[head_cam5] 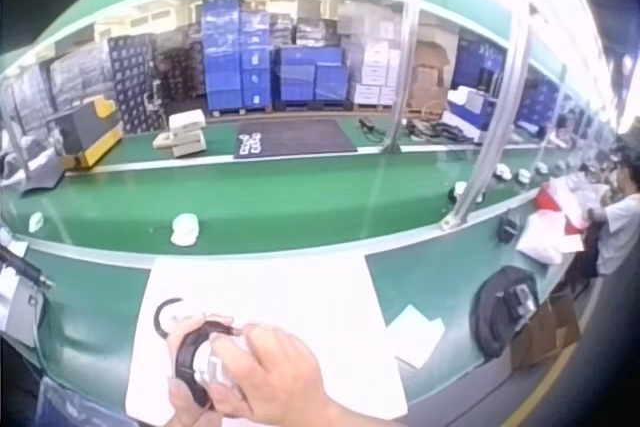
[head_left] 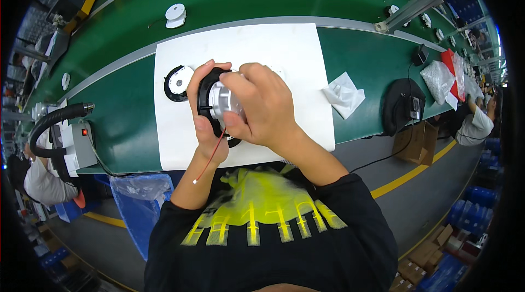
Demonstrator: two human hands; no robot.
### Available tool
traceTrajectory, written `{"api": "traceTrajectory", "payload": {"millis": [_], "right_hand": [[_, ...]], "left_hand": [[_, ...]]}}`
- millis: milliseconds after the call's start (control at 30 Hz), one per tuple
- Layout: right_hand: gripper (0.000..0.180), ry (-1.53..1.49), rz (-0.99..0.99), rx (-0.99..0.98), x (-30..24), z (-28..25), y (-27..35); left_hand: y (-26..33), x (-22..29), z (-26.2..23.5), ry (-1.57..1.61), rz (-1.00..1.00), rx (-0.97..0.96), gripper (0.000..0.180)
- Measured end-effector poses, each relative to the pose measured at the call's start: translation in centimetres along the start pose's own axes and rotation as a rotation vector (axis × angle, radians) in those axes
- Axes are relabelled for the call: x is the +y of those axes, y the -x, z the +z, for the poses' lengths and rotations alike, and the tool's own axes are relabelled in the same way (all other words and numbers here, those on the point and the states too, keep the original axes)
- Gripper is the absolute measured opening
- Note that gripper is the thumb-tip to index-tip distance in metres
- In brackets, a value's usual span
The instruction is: The person assembles device components by picking up round bases and inner modules from the conveyor line, fitting and pressing the parts together by hand, and placing the assembled units back onto the conveyor belt.
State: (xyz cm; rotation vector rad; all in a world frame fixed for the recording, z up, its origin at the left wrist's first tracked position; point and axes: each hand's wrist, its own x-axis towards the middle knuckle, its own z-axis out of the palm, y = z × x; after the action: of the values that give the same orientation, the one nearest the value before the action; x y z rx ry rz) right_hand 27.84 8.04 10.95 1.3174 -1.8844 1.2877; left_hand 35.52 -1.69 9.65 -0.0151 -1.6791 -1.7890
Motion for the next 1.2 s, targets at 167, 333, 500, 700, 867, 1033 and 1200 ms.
{"api": "traceTrajectory", "payload": {"millis": [167, 333, 500, 700, 867, 1033, 1200], "right_hand": [[0.044, -0.034, 0.024, -0.035, 0.2, 0.1, 0.7], [0.046, 0.119, 0.092, -0.191, -0.6, -2.8, -0.1], [0.048, -0.327, -0.262, -0.064, -1.3, -3.6, -0.7], [0.049, -0.312, -0.111, 0.073, 2.8, -2.6, 0.2], [0.053, 0.079, 0.286, 0.174, 12.6, -0.3, 1.2], [0.041, 0.146, 0.245, 0.267, 15.8, -2.1, 3.7], [0.037, 0.138, 0.315, 0.129, 15.7, -0.9, 4.0]], "left_hand": [[0.1, -0.3, -0.1, -0.095, 0.015, -0.037, 0.083], [0.6, -0.2, 0.5, -0.004, -0.085, -0.142, 0.093], [0.7, -3.0, -0.2, 0.157, -0.047, -0.266, 0.089], [-1.5, -3.5, 1.7, 0.021, -0.136, -0.275, 0.078], [-15.0, -14.8, 0.9, 1.317, -0.857, -0.528, 0.054], [-23.7, -19.7, 5.8, 0.97, -0.959, -0.018, 0.063], [-27.7, -22.4, 8.2, 0.822, -1.103, 0.199, 0.064]]}}
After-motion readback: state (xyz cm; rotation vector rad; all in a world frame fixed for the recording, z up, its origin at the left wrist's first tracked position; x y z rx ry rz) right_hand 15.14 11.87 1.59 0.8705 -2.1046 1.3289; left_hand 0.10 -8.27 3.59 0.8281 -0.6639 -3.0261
